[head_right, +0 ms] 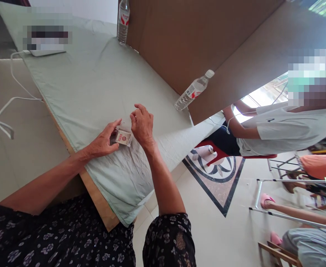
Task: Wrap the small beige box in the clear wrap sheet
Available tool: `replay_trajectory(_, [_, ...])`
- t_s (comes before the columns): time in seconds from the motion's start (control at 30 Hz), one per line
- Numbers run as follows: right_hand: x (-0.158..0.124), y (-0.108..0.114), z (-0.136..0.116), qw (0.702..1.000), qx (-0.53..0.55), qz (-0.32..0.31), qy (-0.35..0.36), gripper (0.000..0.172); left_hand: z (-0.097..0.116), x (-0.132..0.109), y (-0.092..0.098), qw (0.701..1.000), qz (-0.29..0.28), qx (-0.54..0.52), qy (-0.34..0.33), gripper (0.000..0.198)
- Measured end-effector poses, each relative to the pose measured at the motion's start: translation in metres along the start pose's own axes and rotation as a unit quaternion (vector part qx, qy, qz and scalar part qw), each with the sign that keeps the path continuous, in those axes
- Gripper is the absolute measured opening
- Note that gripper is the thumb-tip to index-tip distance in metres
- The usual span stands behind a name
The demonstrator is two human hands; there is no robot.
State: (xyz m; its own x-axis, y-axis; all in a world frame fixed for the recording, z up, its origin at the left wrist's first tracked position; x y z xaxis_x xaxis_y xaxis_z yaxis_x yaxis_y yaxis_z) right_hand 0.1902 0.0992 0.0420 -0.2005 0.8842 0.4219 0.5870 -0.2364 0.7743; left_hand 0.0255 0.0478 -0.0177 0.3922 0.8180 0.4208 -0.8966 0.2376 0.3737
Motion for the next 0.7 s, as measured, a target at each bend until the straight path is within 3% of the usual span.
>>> replay_trajectory(0.1, [0.016, -0.001, 0.017, 1.000, 0.007, 0.010, -0.015, 0.017, -0.002, -0.001, 0.002, 0.998, -0.003, -0.056, 0.026, 0.090])
replay_trajectory(0.23, [0.027, -0.003, 0.031, 0.998, 0.034, 0.040, -0.027, 0.014, -0.008, -0.001, 0.005, 0.975, -0.011, -0.191, 0.117, 0.063])
replay_trajectory(0.33, [0.033, -0.008, 0.036, 0.997, 0.046, 0.046, -0.038, 0.011, -0.008, 0.001, 0.005, 0.946, -0.025, -0.268, 0.180, 0.060])
replay_trajectory(0.47, [0.036, -0.011, 0.044, 0.995, 0.065, 0.043, -0.069, 0.010, -0.006, 0.006, 0.008, 0.925, 0.011, -0.321, 0.203, 0.059])
replay_trajectory(0.6, [0.014, 0.010, 0.042, 0.981, 0.102, 0.107, -0.126, 0.011, -0.009, 0.006, 0.005, 0.905, 0.017, -0.363, 0.221, 0.060])
replay_trajectory(0.7, [-0.020, 0.027, 0.024, 0.967, 0.145, 0.120, -0.170, 0.025, -0.014, 0.005, 0.005, 0.893, 0.045, -0.386, 0.227, 0.058])
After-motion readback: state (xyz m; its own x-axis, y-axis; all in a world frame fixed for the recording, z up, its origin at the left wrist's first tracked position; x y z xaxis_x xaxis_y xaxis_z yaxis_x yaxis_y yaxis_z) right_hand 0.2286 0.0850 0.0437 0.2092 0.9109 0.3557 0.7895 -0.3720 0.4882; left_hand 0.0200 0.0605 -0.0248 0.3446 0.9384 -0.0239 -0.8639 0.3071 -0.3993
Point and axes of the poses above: each hand's wrist, its own x-axis towards the middle knuckle, its own y-axis out of the back of the hand, z = x × y, the point moved 5 cm from there along x, towards the middle knuckle, and after that the axes turned 2 degrees about -y, right-handed, at the moved point
